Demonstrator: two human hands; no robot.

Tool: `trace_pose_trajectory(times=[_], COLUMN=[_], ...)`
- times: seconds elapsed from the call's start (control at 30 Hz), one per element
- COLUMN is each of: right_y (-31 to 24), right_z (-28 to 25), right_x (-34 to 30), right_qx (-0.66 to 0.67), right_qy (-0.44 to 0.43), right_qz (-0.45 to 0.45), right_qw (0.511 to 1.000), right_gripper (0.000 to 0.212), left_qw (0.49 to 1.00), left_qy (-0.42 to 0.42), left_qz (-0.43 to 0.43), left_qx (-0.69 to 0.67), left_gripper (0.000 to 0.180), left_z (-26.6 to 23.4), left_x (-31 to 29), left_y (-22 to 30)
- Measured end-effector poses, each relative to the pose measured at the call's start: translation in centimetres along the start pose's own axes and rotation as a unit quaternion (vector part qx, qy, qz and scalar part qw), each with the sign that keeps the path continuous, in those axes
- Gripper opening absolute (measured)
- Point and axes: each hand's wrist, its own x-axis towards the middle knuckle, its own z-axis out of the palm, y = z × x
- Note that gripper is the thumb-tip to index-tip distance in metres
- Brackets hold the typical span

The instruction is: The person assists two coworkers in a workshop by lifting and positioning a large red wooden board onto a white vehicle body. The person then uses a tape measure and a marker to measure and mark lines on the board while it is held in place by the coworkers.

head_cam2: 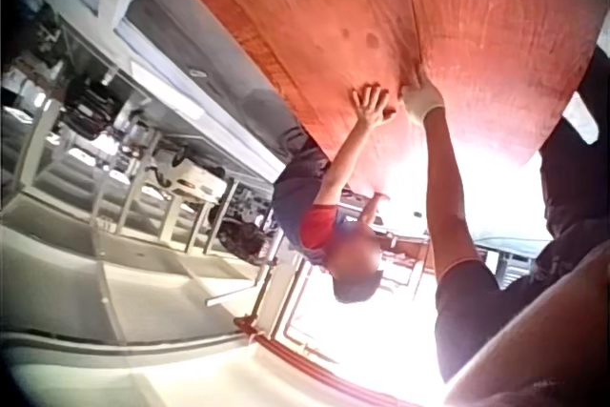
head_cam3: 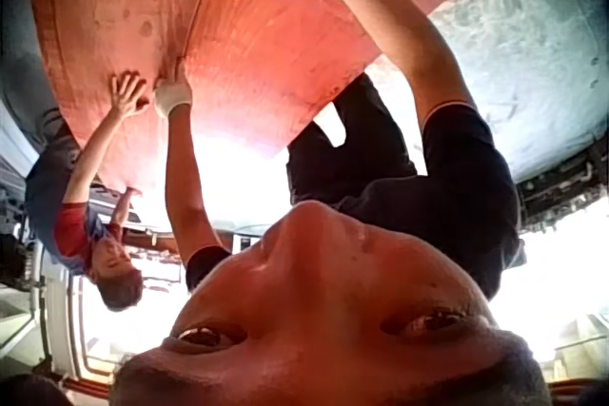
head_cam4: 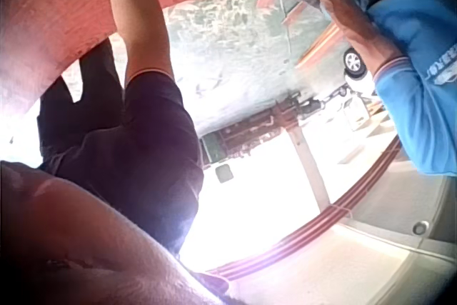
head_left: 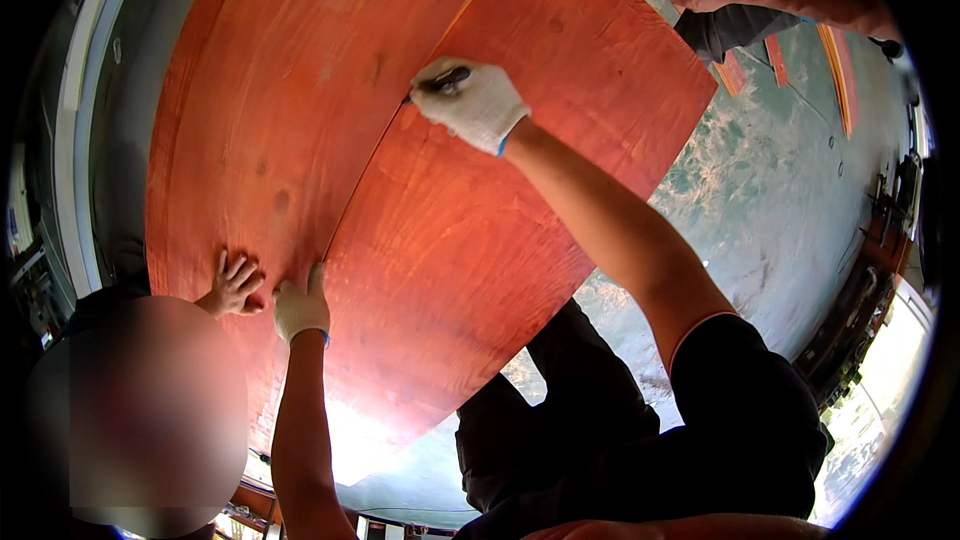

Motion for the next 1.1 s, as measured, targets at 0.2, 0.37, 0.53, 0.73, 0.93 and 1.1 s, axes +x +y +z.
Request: trace_pose_trajectory(times=[0.2, 0.37, 0.53, 0.73, 0.93, 1.1], right_y=[-2.7, -3.6, -6.4, -6.1, -2.6, 1.8], right_z=[-8.6, -14.5, -20.1, -24.9, -19.8, -4.8], right_x=[5.1, 8.9, 11.5, 15.9, 9.7, -10.4], right_qx=[-0.052, -0.121, -0.077, -0.023, 0.026, 0.229], right_qy=[0.010, 0.070, 0.041, 0.252, 0.256, 0.160], right_qz=[0.027, -0.007, -0.045, -0.009, -0.128, 0.028], right_qw=[0.998, 0.990, 0.995, 0.967, 0.958, 0.960], right_gripper=[0.026, 0.033, 0.029, 0.020, 0.024, 0.029], left_qw=[1.000, 0.999, 1.000, 0.999, 0.998, 0.998], left_qy=[-0.011, -0.017, -0.012, -0.017, 0.040, 0.015], left_qz=[-0.007, -0.011, -0.013, -0.012, 0.051, 0.021], left_qx=[-0.017, -0.027, -0.023, -0.026, -0.023, -0.060], left_gripper=[0.082, 0.079, 0.077, 0.077, 0.077, 0.084], left_z=[-0.2, 0.0, -0.5, -0.5, 3.8, 3.1], left_x=[0.4, 0.9, 0.3, 0.4, 1.7, 1.7], left_y=[0.4, 0.1, 0.5, 1.3, -2.2, -0.5])
